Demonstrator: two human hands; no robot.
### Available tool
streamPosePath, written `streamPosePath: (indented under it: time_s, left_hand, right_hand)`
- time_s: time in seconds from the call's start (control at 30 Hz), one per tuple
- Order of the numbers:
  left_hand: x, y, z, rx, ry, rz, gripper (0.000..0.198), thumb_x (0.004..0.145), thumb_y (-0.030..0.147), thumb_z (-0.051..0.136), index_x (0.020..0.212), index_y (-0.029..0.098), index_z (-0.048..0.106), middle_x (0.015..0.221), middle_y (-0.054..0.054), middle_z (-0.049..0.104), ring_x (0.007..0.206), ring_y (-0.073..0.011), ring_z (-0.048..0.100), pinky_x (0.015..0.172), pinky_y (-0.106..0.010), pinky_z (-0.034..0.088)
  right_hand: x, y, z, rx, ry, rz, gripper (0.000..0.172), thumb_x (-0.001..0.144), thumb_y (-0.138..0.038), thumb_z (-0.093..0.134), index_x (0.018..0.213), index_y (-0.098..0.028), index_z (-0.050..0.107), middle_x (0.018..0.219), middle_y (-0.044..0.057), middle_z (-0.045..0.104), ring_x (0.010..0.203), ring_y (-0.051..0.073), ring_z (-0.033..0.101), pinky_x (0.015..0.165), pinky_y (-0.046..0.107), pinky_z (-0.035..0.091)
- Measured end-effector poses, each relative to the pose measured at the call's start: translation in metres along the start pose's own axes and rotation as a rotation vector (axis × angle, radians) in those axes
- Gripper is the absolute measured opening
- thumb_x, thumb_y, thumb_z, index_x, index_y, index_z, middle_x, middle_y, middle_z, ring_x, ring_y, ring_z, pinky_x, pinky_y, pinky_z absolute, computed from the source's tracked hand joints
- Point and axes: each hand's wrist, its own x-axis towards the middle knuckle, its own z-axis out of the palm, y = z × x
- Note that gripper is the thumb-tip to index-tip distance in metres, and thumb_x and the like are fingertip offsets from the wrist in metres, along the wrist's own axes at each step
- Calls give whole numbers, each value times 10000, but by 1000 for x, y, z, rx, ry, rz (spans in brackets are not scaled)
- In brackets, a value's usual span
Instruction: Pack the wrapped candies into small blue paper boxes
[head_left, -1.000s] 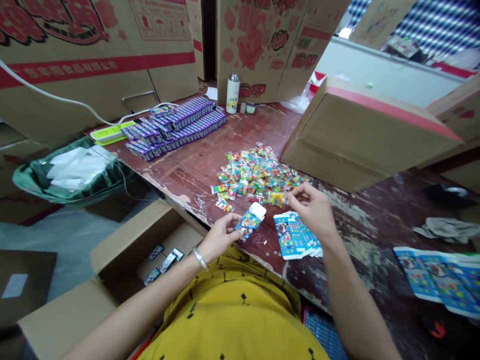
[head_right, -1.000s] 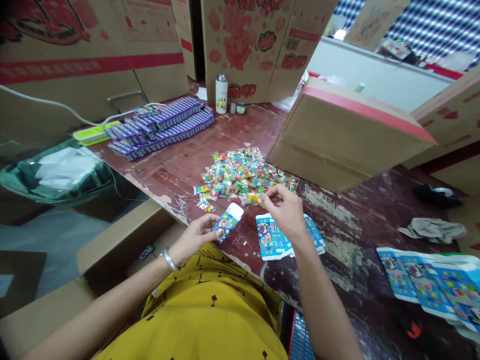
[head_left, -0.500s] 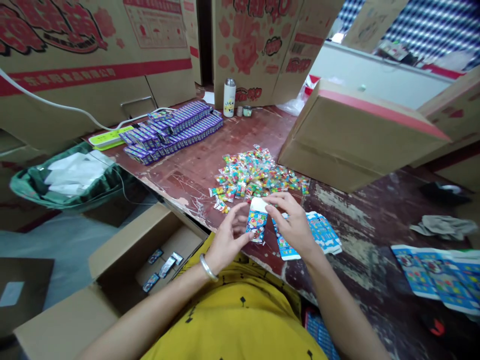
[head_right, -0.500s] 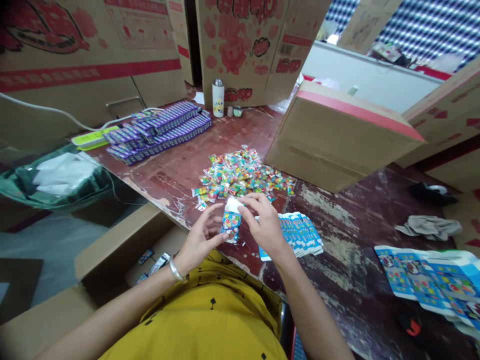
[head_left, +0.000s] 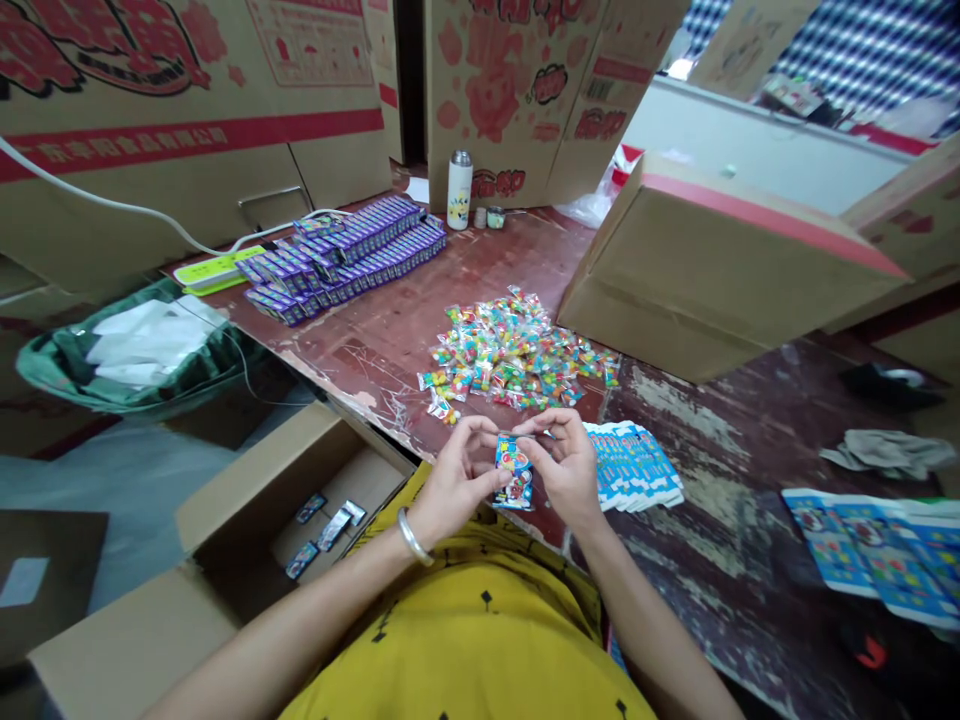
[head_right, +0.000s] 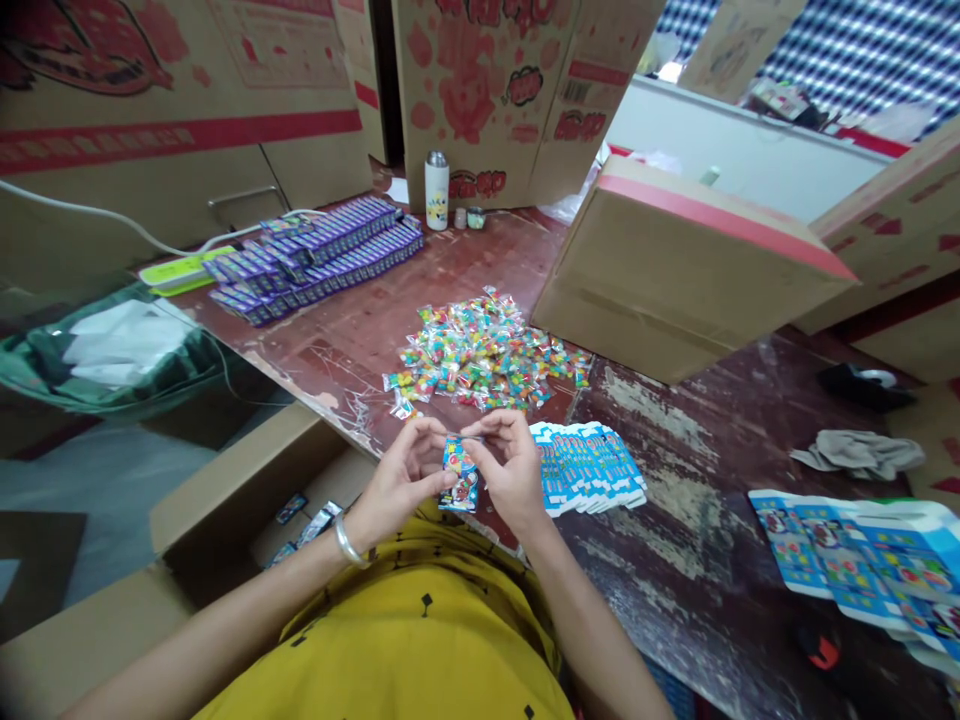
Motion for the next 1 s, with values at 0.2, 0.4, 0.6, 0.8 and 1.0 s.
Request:
streamPosePath:
  time_s: [0.2,0.4,0.6,0.8,1.0]
  left_hand:
    - [-2,-3,-2,170,70,75,393,781,172,681,1086,231,440,1038,-27,537,923,-141,587,751,-233,506]
    - [-5,3,-5,282,4,104,501,814,176,632,1274,241,444,1132,-73,577,1025,-193,576,843,-301,514]
    - [-4,6,-11,237,-76,36,477,808,200,639,1261,223,492,1036,-56,617,910,-181,584,755,-272,501]
    - [-11,20,-34,356,-134,-72,335,802,251,626,1122,206,539,1000,-50,623,868,-175,602,727,-255,485]
    - [-38,49,-124,968,-248,-269,246,751,301,620,986,249,675,774,-5,674,650,-171,599,650,-243,444]
  right_hand:
    - [12,-5,-5,-23,-126,131,221,742,-383,735,793,-204,617,811,27,664,751,170,623,689,290,523]
    - [23,0,-14,-38,-177,215,240,712,-383,758,703,-172,643,698,10,640,635,143,567,613,268,471]
    - [14,-3,-5,-168,-151,29,214,797,-357,684,671,-196,619,742,23,631,701,162,588,645,284,470]
    - [-3,3,-9,-300,-251,-101,164,897,-345,560,904,-238,685,1000,60,666,918,196,621,768,318,492]
    - [20,29,-82,-945,-165,7,242,796,-386,680,991,-241,681,939,50,632,749,185,611,694,308,458]
